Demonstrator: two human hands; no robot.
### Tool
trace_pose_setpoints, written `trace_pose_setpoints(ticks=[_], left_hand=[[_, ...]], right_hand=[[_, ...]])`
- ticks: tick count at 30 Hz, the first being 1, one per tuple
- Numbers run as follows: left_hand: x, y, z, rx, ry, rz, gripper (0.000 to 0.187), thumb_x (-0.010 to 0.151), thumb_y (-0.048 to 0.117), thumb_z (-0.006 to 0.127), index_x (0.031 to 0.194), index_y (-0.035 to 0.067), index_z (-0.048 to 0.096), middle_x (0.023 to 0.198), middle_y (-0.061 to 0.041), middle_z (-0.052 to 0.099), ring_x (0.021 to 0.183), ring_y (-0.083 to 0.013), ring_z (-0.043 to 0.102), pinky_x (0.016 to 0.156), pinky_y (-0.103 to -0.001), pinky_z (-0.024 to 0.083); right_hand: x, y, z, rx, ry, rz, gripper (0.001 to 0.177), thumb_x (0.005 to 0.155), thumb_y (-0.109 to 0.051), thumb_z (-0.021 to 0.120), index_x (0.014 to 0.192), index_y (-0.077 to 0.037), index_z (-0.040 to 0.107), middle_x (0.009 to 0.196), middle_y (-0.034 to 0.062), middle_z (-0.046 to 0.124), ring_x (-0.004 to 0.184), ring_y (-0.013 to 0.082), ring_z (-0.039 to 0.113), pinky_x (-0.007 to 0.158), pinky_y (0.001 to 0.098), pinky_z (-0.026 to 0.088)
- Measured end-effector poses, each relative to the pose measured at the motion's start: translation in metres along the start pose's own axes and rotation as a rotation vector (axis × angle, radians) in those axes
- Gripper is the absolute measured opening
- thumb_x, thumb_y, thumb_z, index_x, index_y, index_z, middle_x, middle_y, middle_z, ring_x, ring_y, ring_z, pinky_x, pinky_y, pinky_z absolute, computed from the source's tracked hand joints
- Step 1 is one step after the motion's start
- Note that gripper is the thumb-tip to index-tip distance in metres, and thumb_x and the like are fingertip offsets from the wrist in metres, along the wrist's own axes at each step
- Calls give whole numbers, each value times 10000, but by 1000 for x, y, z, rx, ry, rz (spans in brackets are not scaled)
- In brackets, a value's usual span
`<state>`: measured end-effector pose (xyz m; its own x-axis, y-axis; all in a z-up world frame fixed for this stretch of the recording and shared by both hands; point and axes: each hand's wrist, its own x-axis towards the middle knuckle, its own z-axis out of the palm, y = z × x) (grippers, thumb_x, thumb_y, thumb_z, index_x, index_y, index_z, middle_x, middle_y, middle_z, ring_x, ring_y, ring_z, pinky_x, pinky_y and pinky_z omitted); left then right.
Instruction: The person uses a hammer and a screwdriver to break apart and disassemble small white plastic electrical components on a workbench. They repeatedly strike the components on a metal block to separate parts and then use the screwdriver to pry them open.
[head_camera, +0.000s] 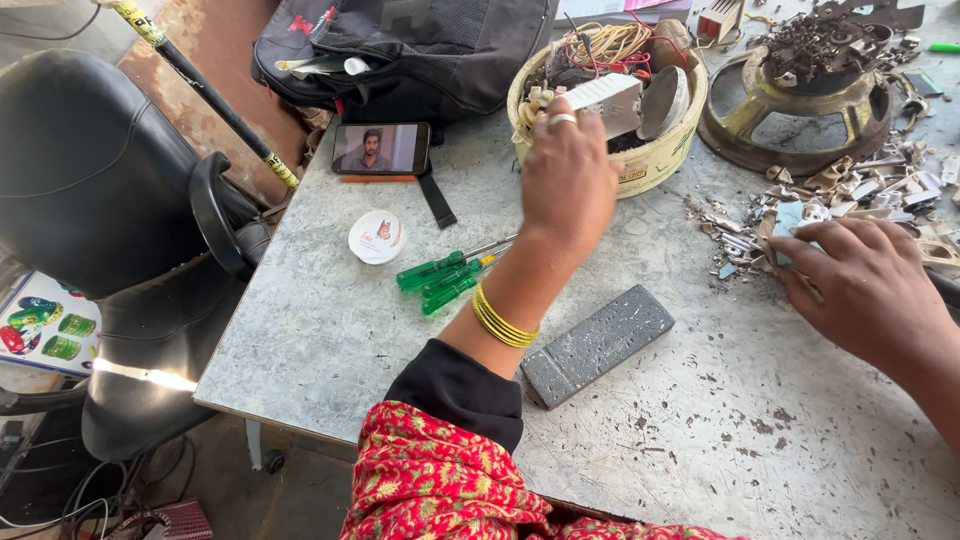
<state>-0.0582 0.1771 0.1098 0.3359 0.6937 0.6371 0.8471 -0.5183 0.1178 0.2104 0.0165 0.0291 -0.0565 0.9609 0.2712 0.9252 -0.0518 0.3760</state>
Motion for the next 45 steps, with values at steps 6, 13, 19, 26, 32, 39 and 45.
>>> trace_pose_setpoints(ticks=[6,13,19,26,32,39,45], left_hand=[[15,-32,25,-236,-258,-267,534,1033,456,646,1257,10,458,1156,-260,602,1088,-370,665,834,-422,615],[13,-50,55,-303,235,115,358,911,329,762,1113,83,598,1205,-170,570,1095,-361,653,910,-477,554],[10,-32,33,-85,123,57,315,808,338,803,947,77,694,1084,-127,634,1054,-319,657,849,-424,555],[4,-15,11,-176,-189,62,419,820,434,814,965,63,684,993,-137,677,994,-307,691,815,-430,577],[3,-17,17,-128,-169,95,388,811,392,810,979,76,660,992,-119,686,994,-293,698,815,-416,583],[4,-14,17,-119,-118,67,332,812,362,807,951,89,680,981,-97,713,997,-286,702,814,-398,587],[-3,-8,4,-37,-278,77,326,809,390,787,941,100,715,936,-101,739,926,-267,737,750,-383,598]], right_hand=[[-3,7,14,187,156,-42,316,1030,-341,569,1304,-208,650,1369,-2,671,1285,175,611,1207,409,395],[1,-3,0,72,40,-33,498,889,-464,632,1367,-324,646,1316,-21,656,1301,198,585,1186,419,416],[-2,5,-1,114,163,-44,292,1005,-350,644,1244,-212,738,1257,-15,735,1188,165,666,1107,372,490],[-10,26,0,268,413,65,109,1060,-165,717,1114,-75,745,1051,76,742,918,168,708,878,315,575],[-27,33,-11,579,467,247,89,1174,-64,646,1162,19,674,1032,147,657,921,193,678,869,275,578],[-20,11,-30,703,200,95,123,951,-107,715,1050,-34,720,1010,89,729,796,192,732,757,312,621],[-13,-4,-43,674,137,49,208,916,-180,710,1104,-90,730,1055,64,750,801,188,745,734,313,633]])
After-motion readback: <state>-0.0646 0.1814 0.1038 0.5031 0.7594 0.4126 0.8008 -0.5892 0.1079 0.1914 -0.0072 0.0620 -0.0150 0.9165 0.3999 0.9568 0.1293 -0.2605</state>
